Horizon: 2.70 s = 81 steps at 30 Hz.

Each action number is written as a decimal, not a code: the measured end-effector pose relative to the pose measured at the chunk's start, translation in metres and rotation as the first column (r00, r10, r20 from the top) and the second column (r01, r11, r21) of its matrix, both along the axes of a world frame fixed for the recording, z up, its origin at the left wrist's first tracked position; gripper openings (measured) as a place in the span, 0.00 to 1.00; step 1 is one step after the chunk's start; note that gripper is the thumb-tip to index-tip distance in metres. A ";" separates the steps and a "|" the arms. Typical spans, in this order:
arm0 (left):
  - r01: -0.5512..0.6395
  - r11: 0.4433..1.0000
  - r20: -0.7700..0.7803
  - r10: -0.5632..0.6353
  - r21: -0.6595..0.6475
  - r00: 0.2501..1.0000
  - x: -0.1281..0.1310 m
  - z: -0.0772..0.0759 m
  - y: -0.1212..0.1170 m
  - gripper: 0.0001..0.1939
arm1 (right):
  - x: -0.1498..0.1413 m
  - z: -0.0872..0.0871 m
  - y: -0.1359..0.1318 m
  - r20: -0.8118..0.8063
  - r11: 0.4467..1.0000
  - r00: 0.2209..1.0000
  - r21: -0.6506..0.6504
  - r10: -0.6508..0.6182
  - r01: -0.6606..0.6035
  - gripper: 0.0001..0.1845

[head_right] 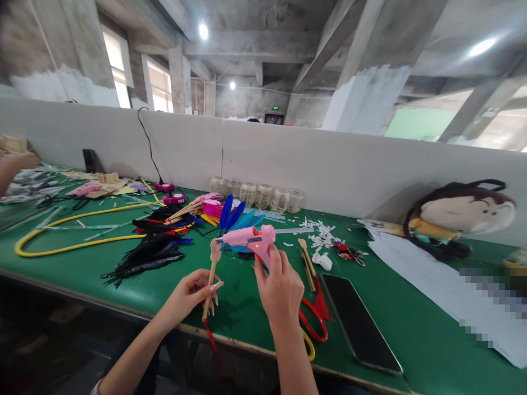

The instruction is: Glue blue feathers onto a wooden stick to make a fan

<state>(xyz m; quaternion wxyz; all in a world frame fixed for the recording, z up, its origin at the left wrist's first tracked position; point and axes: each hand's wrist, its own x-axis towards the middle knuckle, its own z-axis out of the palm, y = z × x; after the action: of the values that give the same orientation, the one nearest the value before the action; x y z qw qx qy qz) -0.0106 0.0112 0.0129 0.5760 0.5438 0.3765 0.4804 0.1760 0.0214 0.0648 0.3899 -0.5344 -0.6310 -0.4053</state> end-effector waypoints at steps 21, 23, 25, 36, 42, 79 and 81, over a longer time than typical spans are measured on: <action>-0.002 1.000 0.010 0.002 0.011 1.000 -0.001 -0.001 0.000 0.17 | 0.001 -0.002 0.002 0.012 1.000 1.000 0.020 -0.018 0.018 0.15; -0.006 1.000 0.008 0.006 0.012 1.000 -0.001 -0.001 0.000 0.17 | 0.002 -0.002 0.002 0.013 1.000 1.000 0.020 -0.022 0.022 0.15; -0.009 1.000 0.004 0.009 0.015 1.000 -0.001 -0.001 0.000 0.16 | 0.002 -0.002 0.002 0.013 1.000 1.000 0.015 -0.024 0.024 0.14; 0.001 1.000 0.014 -0.001 0.001 1.000 -0.001 0.000 -0.001 0.17 | 0.001 -0.003 0.002 0.032 0.999 0.999 0.038 -0.024 0.022 0.14; 0.004 1.000 0.005 -0.004 0.013 1.000 -0.001 0.000 0.000 0.17 | 0.001 -0.004 0.002 0.101 0.994 0.994 0.099 -0.051 0.041 0.15; -0.014 1.000 0.053 0.014 -0.002 0.998 -0.002 -0.003 0.002 0.17 | -0.003 -0.009 0.000 0.123 0.977 0.991 0.196 0.062 -0.086 0.07; -0.020 1.000 0.072 0.021 -0.015 0.997 -0.003 -0.003 0.001 0.18 | -0.004 -0.004 0.002 -0.167 0.988 0.977 0.102 0.134 -0.118 0.14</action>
<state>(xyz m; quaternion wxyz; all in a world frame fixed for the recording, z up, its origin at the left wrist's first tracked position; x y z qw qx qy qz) -0.0131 0.0126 0.0102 0.5883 0.5179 0.3645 0.5028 0.1717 0.0239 0.0609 0.4923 -0.5081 -0.6082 -0.3601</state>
